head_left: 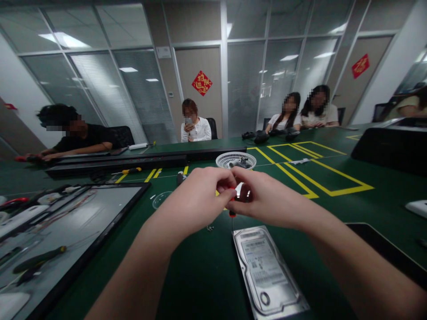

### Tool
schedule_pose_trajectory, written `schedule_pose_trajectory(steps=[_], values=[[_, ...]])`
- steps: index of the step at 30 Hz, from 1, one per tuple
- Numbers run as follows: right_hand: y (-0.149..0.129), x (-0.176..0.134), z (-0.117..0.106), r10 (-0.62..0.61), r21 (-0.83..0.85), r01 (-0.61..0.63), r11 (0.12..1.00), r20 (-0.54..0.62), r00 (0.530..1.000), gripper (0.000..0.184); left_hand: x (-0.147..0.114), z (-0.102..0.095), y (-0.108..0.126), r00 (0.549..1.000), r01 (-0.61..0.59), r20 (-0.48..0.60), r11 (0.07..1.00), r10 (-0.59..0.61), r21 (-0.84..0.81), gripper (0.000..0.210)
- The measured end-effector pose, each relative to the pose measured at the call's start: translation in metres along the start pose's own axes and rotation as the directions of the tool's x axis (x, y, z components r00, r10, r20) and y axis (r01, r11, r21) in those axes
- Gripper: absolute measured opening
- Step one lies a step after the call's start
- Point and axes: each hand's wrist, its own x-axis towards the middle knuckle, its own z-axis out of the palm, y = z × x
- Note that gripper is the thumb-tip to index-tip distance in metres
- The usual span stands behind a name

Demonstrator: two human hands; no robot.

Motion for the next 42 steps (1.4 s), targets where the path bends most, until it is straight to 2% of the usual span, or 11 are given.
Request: schedule_pose_trajectory(steps=[3, 9, 13, 19, 23, 27, 34, 39, 42], values=[[0.0003, 0.0003, -0.0016, -0.004, 0.033, 0.003, 0.999, 0.025, 1.000, 0.027, -0.0002, -0.0008, 0.0007, 1.000, -0.001, -0.016, 1.000, 0.002, 0.012, 0.013], [-0.0001, 0.0016, -0.0012, -0.002, -0.013, 0.002, 1.000, -0.019, 1.000, 0.029, 0.0008, 0.0027, -0.0004, 0.998, 0.021, -0.061, 0.999, -0.019, 0.041, 0.011], [-0.0008, 0.0004, 0.0001, 0.021, -0.040, -0.023, 0.999, -0.037, 0.999, 0.026, 0.0006, 0.0038, -0.0029, 0.999, 0.040, -0.036, 0.999, -0.039, 0.032, 0.009], [0.0013, 0.0006, 0.0004, -0.009, 0.021, 0.009, 1.000, 0.013, 1.000, 0.028, 0.0004, 0.0020, -0.0026, 1.000, -0.001, -0.018, 1.000, 0.002, 0.031, 0.010], [0.0037, 0.0012, 0.0015, -0.018, -0.008, 0.018, 1.000, -0.025, 1.000, 0.033, 0.0003, 0.0027, -0.0003, 0.999, -0.009, -0.034, 1.000, 0.009, 0.009, 0.010], [0.0023, 0.0012, 0.0012, -0.008, -0.046, 0.007, 0.999, -0.034, 0.999, 0.028, 0.0006, 0.0036, 0.0002, 1.000, 0.020, -0.017, 1.000, -0.020, 0.012, 0.010], [0.0009, 0.0000, -0.0006, -0.011, 0.028, 0.010, 1.000, 0.025, 1.000, 0.029, 0.0008, 0.0017, -0.0015, 1.000, -0.001, -0.006, 1.000, 0.001, 0.013, 0.008], [0.0021, -0.0001, 0.0009, -0.017, -0.007, 0.017, 1.000, -0.018, 1.000, 0.029, 0.0005, 0.0029, -0.0001, 0.999, 0.022, -0.038, 1.000, -0.021, 0.016, 0.011], [0.0019, 0.0006, 0.0014, -0.013, -0.026, 0.012, 1.000, -0.032, 0.999, 0.024, 0.0005, 0.0027, -0.0004, 0.999, 0.036, -0.022, 0.999, -0.035, 0.010, 0.010]])
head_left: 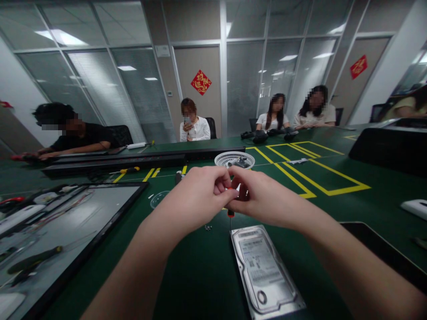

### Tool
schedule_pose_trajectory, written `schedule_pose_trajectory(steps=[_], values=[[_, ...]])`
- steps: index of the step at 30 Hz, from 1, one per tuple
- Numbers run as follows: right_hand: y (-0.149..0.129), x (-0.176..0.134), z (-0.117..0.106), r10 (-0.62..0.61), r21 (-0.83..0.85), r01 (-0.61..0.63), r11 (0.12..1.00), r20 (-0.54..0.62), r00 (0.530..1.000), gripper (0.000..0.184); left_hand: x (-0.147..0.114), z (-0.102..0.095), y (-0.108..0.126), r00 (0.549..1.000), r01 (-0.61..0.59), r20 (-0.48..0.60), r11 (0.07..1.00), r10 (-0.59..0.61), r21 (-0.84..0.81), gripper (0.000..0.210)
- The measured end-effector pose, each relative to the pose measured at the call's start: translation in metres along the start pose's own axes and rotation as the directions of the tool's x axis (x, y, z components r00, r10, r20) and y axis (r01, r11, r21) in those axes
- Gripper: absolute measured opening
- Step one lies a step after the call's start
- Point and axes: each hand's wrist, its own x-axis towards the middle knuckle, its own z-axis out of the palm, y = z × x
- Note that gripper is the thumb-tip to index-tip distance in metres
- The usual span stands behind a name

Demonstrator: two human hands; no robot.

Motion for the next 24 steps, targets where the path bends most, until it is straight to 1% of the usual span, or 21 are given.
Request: schedule_pose_trajectory(steps=[3, 8, 12, 14, 18, 21, 24], values=[[-0.0014, 0.0001, -0.0012, 0.009, 0.017, -0.009, 1.000, 0.009, 1.000, 0.025, -0.0002, -0.0011, -0.0007, 1.000, -0.008, 0.014, 1.000, 0.008, 0.015, 0.011], [-0.0037, -0.0005, -0.0034, 0.000, 0.080, -0.005, 0.997, 0.067, 0.998, 0.028, -0.0010, -0.0032, 0.0009, 0.999, -0.032, 0.025, 0.999, 0.031, 0.026, 0.014], [-0.0037, 0.0007, -0.0023, 0.011, 0.015, -0.011, 1.000, 0.008, 1.000, 0.026, -0.0010, -0.0033, 0.0035, 1.000, -0.018, -0.021, 1.000, 0.018, 0.016, 0.013], [-0.0036, 0.0008, -0.0018, 0.010, -0.004, -0.010, 1.000, -0.010, 1.000, 0.025, -0.0007, -0.0025, 0.0038, 1.000, -0.001, -0.009, 1.000, 0.001, 0.005, 0.013], [-0.0039, -0.0004, -0.0018, 0.011, 0.037, -0.011, 0.999, 0.018, 1.000, 0.025, -0.0001, -0.0014, 0.0021, 1.000, 0.004, 0.028, 1.000, -0.004, -0.002, 0.012], [-0.0040, -0.0008, -0.0019, 0.012, 0.061, -0.015, 0.998, 0.051, 0.999, 0.026, -0.0001, -0.0021, 0.0005, 0.999, -0.028, 0.019, 1.000, 0.027, 0.013, 0.011], [-0.0033, -0.0001, -0.0015, 0.006, 0.039, -0.007, 0.999, 0.032, 0.999, 0.027, -0.0002, -0.0025, 0.0006, 0.999, -0.044, -0.013, 0.999, 0.044, 0.029, 0.009]])
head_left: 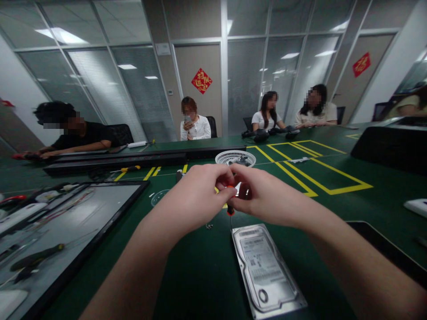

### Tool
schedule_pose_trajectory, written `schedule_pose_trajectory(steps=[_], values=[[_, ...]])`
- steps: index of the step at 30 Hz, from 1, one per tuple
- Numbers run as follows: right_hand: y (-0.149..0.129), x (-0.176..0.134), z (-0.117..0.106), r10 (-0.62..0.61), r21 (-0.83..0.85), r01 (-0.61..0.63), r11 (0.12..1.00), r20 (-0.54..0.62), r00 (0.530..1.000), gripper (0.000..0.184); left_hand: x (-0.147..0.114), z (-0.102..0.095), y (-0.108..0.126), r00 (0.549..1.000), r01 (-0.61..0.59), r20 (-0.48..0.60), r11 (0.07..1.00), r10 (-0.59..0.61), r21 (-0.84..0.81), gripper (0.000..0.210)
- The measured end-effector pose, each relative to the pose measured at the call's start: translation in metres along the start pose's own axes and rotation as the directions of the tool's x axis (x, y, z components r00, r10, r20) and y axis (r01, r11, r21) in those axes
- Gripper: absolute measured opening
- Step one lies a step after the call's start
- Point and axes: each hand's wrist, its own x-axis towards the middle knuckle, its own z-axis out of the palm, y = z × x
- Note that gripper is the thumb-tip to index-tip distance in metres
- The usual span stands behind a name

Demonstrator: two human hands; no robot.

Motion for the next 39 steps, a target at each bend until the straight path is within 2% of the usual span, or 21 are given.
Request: schedule_pose_trajectory(steps=[2, 8, 11, 15, 19, 25, 29, 32, 39], values=[[0.0005, 0.0003, 0.0001, -0.004, -0.022, 0.003, 1.000, -0.021, 1.000, 0.026, 0.0001, 0.0005, 0.0005, 1.000, 0.011, -0.017, 1.000, -0.011, 0.006, 0.009], [0.0006, -0.0004, -0.0003, 0.014, -0.034, -0.014, 0.999, -0.015, 1.000, 0.026, -0.0003, 0.0011, 0.0005, 0.999, 0.033, 0.040, 0.999, -0.033, -0.011, 0.011], [0.0001, 0.0002, 0.0002, 0.005, -0.011, -0.005, 1.000, 0.010, 1.000, 0.027, -0.0007, -0.0010, 0.0010, 0.999, 0.023, 0.033, 1.000, -0.023, 0.003, 0.012], [0.0002, 0.0012, 0.0013, -0.007, -0.033, 0.007, 0.999, -0.016, 1.000, 0.027, -0.0003, -0.0012, 0.0020, 1.000, 0.018, -0.002, 1.000, -0.018, 0.011, 0.011], [0.0017, 0.0002, 0.0016, 0.016, -0.034, -0.017, 0.999, -0.030, 0.999, 0.027, 0.0002, 0.0012, 0.0006, 0.999, 0.043, 0.024, 0.999, -0.043, -0.010, 0.010], [0.0026, -0.0007, 0.0011, 0.011, 0.031, -0.012, 0.999, 0.024, 1.000, 0.030, -0.0014, -0.0012, 0.0012, 0.999, 0.004, 0.044, 1.000, -0.003, -0.028, 0.011], [0.0025, 0.0004, 0.0017, -0.002, -0.028, 0.001, 1.000, -0.027, 1.000, 0.030, -0.0011, -0.0004, 0.0028, 1.000, 0.012, -0.003, 1.000, -0.012, -0.008, 0.012], [0.0016, 0.0005, 0.0019, 0.011, -0.031, -0.012, 0.999, -0.038, 0.999, 0.028, -0.0003, 0.0007, 0.0029, 0.999, 0.040, 0.016, 0.999, -0.040, 0.000, 0.013], [0.0011, -0.0008, 0.0001, 0.003, 0.038, -0.004, 0.999, 0.026, 1.000, 0.029, -0.0006, -0.0011, 0.0022, 0.999, 0.008, 0.031, 0.999, -0.007, -0.043, 0.011]])
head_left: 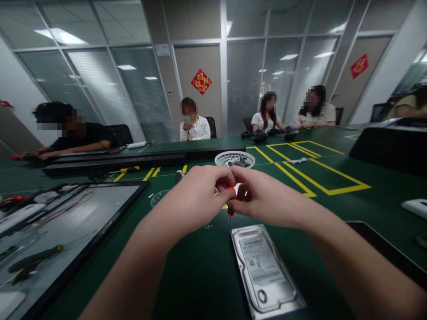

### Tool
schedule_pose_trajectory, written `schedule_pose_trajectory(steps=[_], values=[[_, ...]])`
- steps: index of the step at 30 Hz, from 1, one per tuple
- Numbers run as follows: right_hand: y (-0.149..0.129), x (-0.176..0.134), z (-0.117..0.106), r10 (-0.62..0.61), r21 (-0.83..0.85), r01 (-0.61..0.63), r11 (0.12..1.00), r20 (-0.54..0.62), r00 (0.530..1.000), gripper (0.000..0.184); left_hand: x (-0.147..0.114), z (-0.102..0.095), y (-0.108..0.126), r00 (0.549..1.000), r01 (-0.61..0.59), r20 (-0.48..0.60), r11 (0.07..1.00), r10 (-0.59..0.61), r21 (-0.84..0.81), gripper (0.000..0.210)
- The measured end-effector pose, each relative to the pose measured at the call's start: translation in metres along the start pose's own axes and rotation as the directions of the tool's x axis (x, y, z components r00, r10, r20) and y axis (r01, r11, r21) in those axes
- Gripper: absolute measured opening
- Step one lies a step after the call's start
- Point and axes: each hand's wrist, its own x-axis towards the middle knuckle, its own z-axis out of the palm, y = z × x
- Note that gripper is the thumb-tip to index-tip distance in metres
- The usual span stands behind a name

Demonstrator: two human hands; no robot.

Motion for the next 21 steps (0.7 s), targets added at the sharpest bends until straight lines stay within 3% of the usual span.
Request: schedule_pose_trajectory(steps=[5, 14, 21], values=[[0.0012, 0.0015, 0.0015, -0.010, -0.042, 0.008, 0.999, -0.043, 0.999, 0.029, 0.0001, 0.0009, 0.0009, 0.999, 0.014, -0.045, 1.000, -0.013, 0.011, 0.011], [-0.0016, -0.0016, -0.0025, 0.004, 0.007, -0.004, 1.000, 0.005, 1.000, 0.029, -0.0002, 0.0008, -0.0019, 1.000, -0.020, 0.004, 1.000, 0.020, -0.003, 0.011], [0.0007, 0.0002, -0.0005, 0.002, -0.066, -0.006, 0.998, -0.056, 0.998, 0.027, 0.0006, 0.0012, -0.0001, 1.000, 0.009, -0.003, 1.000, -0.009, 0.004, 0.010]])
